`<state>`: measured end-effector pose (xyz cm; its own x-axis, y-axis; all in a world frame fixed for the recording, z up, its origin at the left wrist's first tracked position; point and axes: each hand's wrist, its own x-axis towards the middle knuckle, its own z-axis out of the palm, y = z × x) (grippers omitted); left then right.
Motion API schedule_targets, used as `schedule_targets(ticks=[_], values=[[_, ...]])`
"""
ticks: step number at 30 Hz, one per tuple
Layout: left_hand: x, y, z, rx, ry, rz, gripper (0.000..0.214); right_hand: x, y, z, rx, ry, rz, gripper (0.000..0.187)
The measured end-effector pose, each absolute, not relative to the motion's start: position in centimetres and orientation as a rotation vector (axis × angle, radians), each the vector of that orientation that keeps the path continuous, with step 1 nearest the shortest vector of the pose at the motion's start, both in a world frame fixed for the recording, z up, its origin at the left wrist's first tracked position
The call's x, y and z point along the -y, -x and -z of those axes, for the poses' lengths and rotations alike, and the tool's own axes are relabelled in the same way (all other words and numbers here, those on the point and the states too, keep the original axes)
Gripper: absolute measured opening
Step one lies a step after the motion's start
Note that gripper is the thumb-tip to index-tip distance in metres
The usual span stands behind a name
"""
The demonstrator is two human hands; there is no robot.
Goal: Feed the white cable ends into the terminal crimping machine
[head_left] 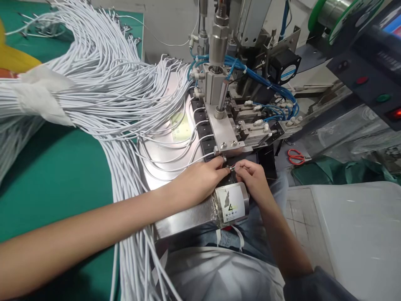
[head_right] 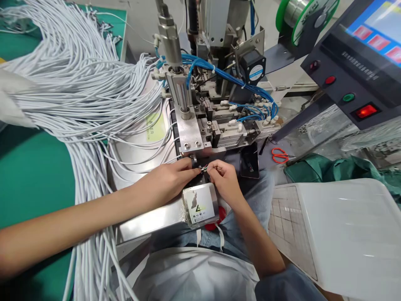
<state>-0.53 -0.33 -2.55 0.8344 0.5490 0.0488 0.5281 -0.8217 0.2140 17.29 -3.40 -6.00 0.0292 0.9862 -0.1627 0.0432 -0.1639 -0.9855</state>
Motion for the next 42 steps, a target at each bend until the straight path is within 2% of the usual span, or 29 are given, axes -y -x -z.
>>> schedule_targets(ticks=[7, 14, 17, 22, 26, 31, 38, 42], values=[[0.4, 0.6, 2.5, -0.813, -3.025, -0.103, 0.031, 2.8, -17.5, 6.1, 1.119, 1.379, -1.411, 0.017], [0.4, 0.5, 2.3, -0.815, -3.008, -0.084, 0.03, 2.8, -17.3, 6.0, 1.121, 1.403, -1.253, 0.018], [0.4, 0.3, 2.1, -0.812, -2.999, -0.063, 0.032, 2.7, -17.2, 6.0, 1.087, 1.412, -1.283, 0.018], [0.7, 0.1, 1.3, -0.859, -3.014, 0.0, 0.032, 2.6, -17.1, 6.4, 1.107, 1.398, -1.397, 0.027], [1.3, 0.1, 0.0, -0.947, -3.001, 0.076, 0.022, 2.7, -17.2, 6.6, 1.199, 1.378, -1.371, 0.029], [1.7, 0.4, -0.7, -1.048, -2.988, 0.127, 0.013, 3.6, -17.4, 6.2, 1.331, 1.465, -1.024, 0.018], [1.5, 0.5, -0.2, -0.998, -3.031, -0.01, 0.015, 4.8, -17.3, 4.9, 1.692, 1.384, -0.781, 0.033], [1.5, 0.8, 0.1, -0.952, -3.033, -0.086, 0.016, 5.3, -17.2, 4.5, 1.687, 1.393, -0.613, 0.029]])
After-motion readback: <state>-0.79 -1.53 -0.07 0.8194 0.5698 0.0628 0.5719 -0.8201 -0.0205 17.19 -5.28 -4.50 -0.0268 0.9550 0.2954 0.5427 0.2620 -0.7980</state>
